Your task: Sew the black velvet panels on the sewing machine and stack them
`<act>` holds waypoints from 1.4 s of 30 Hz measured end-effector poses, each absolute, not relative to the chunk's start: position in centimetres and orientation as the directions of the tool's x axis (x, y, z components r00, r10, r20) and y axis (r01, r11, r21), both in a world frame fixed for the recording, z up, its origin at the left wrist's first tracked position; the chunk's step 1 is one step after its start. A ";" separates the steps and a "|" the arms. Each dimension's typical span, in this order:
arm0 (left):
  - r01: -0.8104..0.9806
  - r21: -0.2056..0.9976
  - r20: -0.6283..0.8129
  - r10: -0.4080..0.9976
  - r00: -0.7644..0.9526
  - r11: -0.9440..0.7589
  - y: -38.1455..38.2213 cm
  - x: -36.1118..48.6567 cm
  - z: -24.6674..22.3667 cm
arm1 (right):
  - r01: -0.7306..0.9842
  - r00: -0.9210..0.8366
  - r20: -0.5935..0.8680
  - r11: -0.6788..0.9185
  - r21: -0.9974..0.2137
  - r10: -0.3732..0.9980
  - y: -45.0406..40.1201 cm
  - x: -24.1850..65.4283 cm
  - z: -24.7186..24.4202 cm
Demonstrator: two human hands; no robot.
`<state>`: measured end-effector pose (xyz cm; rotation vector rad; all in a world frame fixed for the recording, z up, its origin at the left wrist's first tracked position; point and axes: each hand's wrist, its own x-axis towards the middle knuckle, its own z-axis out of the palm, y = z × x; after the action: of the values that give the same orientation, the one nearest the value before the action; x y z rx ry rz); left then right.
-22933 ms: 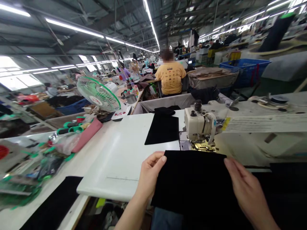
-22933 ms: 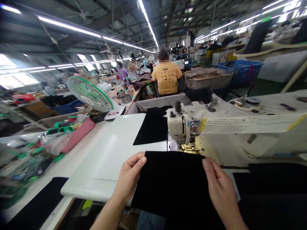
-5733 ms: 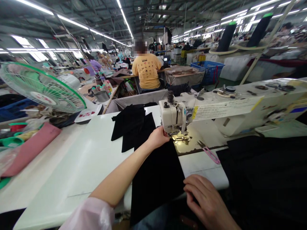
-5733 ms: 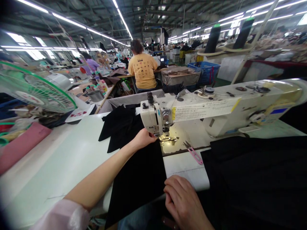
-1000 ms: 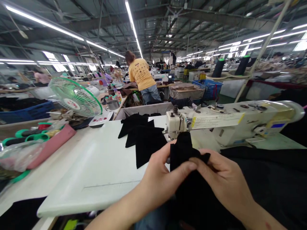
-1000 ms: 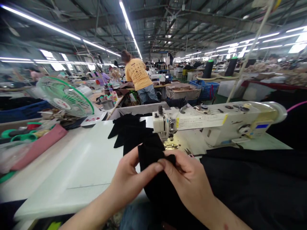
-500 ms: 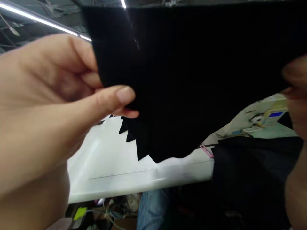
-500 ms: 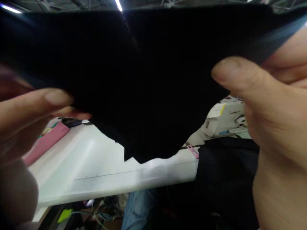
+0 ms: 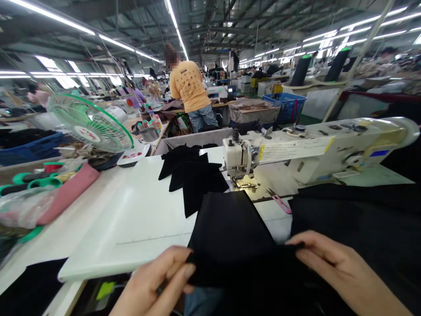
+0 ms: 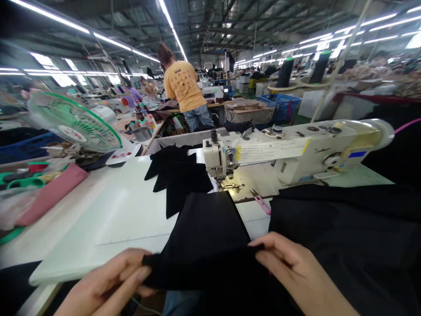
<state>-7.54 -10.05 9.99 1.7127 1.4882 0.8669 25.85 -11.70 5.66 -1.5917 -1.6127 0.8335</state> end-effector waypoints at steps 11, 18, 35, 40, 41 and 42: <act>0.896 0.395 0.066 0.979 0.192 -0.202 5.6 -4.9 3.4 | 0.679 0.124 0.267 0.115 -0.725 0.956 2.5 20.3 -2.4; 0.870 0.447 0.070 0.977 0.200 -0.210 6.3 -5.1 2.0 | 0.685 0.095 0.335 0.183 -0.705 0.937 2.2 20.4 -3.1; 0.917 0.314 0.100 0.969 0.227 -0.247 3.7 -5.5 1.5 | 0.665 0.115 0.349 0.189 -0.722 0.930 0.8 19.9 -4.3; 0.726 0.593 0.286 0.934 0.215 -0.348 2.7 -5.6 1.7 | 0.624 0.150 0.334 0.173 -0.762 0.930 0.5 20.1 -4.2; 0.663 0.657 0.325 0.928 0.183 -0.360 2.5 -5.7 2.0 | 0.571 0.175 0.310 0.160 -0.805 0.935 0.4 20.1 -4.1; 0.605 0.709 0.347 0.926 0.148 -0.362 2.2 -5.8 2.3 | 0.493 0.203 0.264 0.134 -0.859 0.943 0.3 20.1 -3.8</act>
<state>-5.83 2.20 2.35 2.0287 1.4632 1.0789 20.11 0.33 -3.81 -1.5015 -1.4307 0.5798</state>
